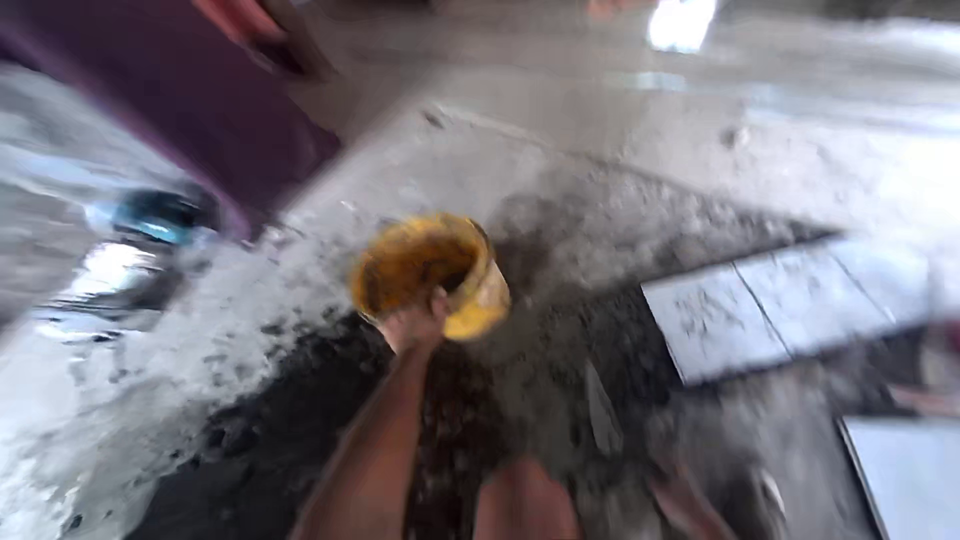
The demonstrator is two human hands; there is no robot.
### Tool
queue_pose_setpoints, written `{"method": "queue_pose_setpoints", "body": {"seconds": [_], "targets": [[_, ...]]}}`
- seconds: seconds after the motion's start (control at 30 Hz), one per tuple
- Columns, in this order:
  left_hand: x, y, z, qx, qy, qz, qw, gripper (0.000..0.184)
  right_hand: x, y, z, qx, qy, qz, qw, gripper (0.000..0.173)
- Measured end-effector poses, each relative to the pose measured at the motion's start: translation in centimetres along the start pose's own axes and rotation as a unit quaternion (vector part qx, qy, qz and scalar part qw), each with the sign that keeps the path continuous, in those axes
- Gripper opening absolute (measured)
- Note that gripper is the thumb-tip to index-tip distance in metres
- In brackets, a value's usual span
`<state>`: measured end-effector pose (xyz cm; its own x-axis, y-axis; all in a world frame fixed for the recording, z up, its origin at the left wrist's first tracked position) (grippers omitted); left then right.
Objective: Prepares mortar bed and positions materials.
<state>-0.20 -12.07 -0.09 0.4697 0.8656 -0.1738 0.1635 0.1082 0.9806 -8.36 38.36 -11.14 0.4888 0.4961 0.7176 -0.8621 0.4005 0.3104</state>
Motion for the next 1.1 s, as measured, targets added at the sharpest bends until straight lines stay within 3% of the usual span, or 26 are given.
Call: {"method": "queue_pose_setpoints", "body": {"seconds": [0.07, 0.17, 0.3, 0.4, 0.5, 0.57, 0.6, 0.63, 0.67, 0.73, 0.97, 1.1], "targets": [[0.1, -1.7, 0.3, -0.015, 0.008, 0.029, 0.999, 0.080, -1.7, -0.4, -4.3, 0.055, -0.032, 0.019, 0.998, 0.043], [-0.6, -3.2, 1.0, -0.009, -0.002, 0.001, 1.000, 0.086, -1.7, -0.7, -8.0, 0.056, -0.065, -0.001, 0.996, 0.042], [-1.9, -4.9, 2.8, -0.016, -0.018, -0.012, 1.000, 0.085, -1.6, 0.4, -10.4, 0.045, -0.102, -0.054, 0.992, 0.038], [-4.2, -9.2, 6.7, -0.053, -0.017, 0.015, 0.998, 0.083, -1.7, 2.3, -11.3, 0.050, -0.136, -0.101, 0.984, 0.038], [-5.1, -10.6, 8.3, -0.060, -0.015, 0.008, 0.998, 0.080, -2.3, 3.7, -12.0, 0.040, -0.138, -0.157, 0.977, 0.037], [-3.9, -8.8, 6.1, -0.105, -0.055, -0.044, 0.992, 0.074, -2.6, 3.7, -12.5, 0.024, -0.142, -0.170, 0.975, 0.036], [-2.4, -6.5, 3.1, -0.142, -0.052, -0.046, 0.987, 0.066, -2.8, 3.4, -12.7, 0.014, -0.143, -0.165, 0.976, 0.036], [-0.4, -3.9, -0.3, -0.133, 0.081, 0.119, 0.981, 0.061, -3.0, 3.0, -12.8, 0.001, -0.144, -0.155, 0.977, 0.036], [1.1, -1.2, -3.1, -0.088, 0.115, 0.148, 0.978, 0.062, -3.2, 2.5, -13.0, -0.009, -0.145, -0.143, 0.979, 0.036], [2.7, 1.8, -5.9, -0.020, 0.083, 0.096, 0.992, 0.069, -3.4, 1.8, -13.0, -0.020, -0.146, -0.129, 0.981, 0.036], [2.7, 2.1, -5.8, -0.001, 0.051, 0.085, 0.995, 0.074, -1.7, 2.4, -12.4, 0.100, -0.144, -0.093, 0.980, 0.040], [2.7, 2.0, -5.7, 0.002, 0.053, 0.079, 0.995, 0.076, -2.2, 2.1, -13.3, 0.125, -0.144, -0.119, 0.974, 0.044]]}}
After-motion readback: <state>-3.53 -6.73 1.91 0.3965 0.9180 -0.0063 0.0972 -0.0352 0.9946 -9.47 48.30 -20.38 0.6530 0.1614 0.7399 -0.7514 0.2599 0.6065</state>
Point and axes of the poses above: each hand's wrist, its own x-axis away from the middle knuckle, its own y-axis out of the back of the hand, z = x × y, the point moved 9 cm from there along -x, towards the middle knuckle, and after that the axes turned 1 degree about z, right-handed, at the moved point
